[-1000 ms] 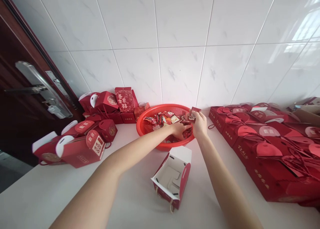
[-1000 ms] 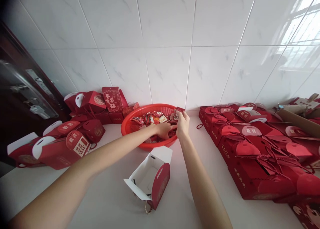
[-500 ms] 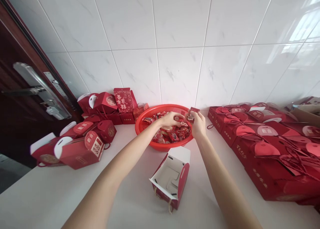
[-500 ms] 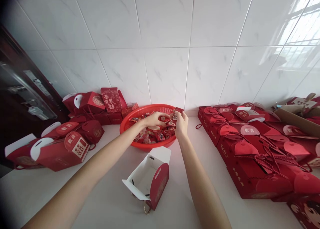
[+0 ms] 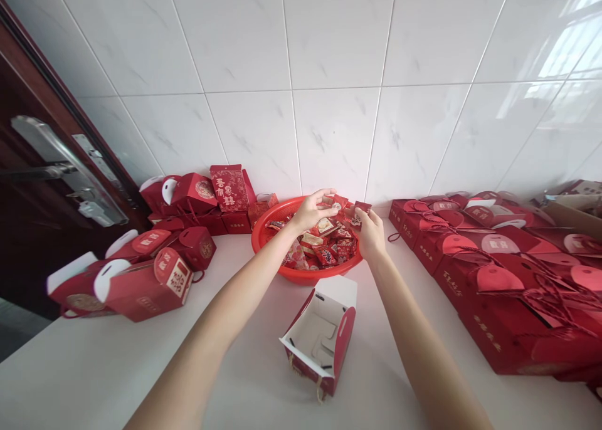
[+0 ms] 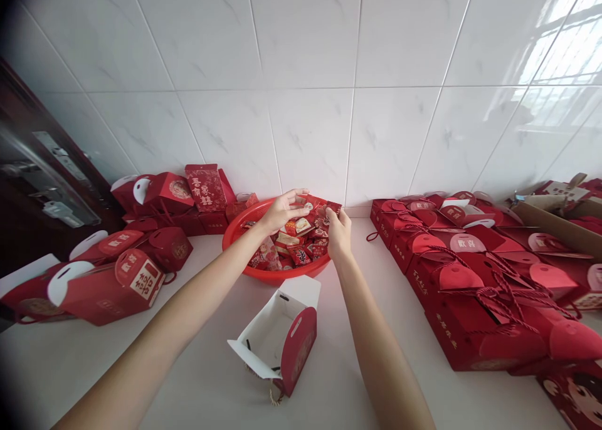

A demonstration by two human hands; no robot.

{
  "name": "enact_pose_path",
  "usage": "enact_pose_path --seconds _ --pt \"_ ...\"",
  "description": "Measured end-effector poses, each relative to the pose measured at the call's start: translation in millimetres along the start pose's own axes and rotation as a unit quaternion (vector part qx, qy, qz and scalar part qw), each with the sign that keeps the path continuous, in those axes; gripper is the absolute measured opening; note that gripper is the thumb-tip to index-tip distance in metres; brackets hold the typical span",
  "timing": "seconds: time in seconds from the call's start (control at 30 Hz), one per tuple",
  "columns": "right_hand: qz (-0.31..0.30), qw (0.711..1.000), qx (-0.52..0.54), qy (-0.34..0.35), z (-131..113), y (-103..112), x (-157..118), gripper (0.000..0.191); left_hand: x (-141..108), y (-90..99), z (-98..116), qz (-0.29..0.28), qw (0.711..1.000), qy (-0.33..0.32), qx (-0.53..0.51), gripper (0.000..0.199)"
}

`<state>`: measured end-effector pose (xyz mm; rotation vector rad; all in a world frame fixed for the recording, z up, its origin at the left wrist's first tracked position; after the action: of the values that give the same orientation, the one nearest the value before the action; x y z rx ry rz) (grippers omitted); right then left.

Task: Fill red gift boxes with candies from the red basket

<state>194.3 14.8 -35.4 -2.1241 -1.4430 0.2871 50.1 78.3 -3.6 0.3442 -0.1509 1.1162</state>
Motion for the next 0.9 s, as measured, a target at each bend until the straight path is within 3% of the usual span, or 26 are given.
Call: enact_pose_path --seconds 0.27,0.4,0.5,0.57,0.7,0.8,0.9 --pt "-0.06 0.998 0.007 -0.031 -5 -5 -5 0.019 0 -13.2 1 -0.043 0.997 -0.027 0.061 0.06" --pt "-0.036 0.999 0.009 -0.024 -4 -4 -4 0.023 0 -14.2 2 -0.046 0.994 -0.039 0.09 0.059" --pt "-0.004 1.0 0.025 -0.008 -4 0 -2 0.023 -1 -17.7 -2 -0.074 0.99 -0.027 0.114 0.041" --pt "0.017 0.999 0.038 0.002 -5 3 -1 0.021 -4 -25.6 -10 -0.133 0.976 0.002 0.172 0.028" --pt "0.034 0.998 0.057 0.008 -7 5 -2 0.017 -15 -44.0 -31 -0.257 0.91 0.065 0.319 0.024" --pt "0.03 0.998 0.063 0.004 -8 4 -3 0.018 -17 -48.7 -33 -0.271 0.892 0.067 0.355 0.011" --pt "0.019 0.998 0.066 -0.001 -8 2 -4 0.018 -11 -41.0 -25 -0.239 0.907 0.052 0.343 0.017"
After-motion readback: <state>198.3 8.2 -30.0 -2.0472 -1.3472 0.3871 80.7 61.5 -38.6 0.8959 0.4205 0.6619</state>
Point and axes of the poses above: each hand's wrist, its own x-axis towards the middle knuckle, its own y-axis out of the back of the hand, z = x × y, the point moved 5 cm from there along x, towards the middle knuckle, and after that the axes turned 2 degrees about y, right-handed, at the moved point
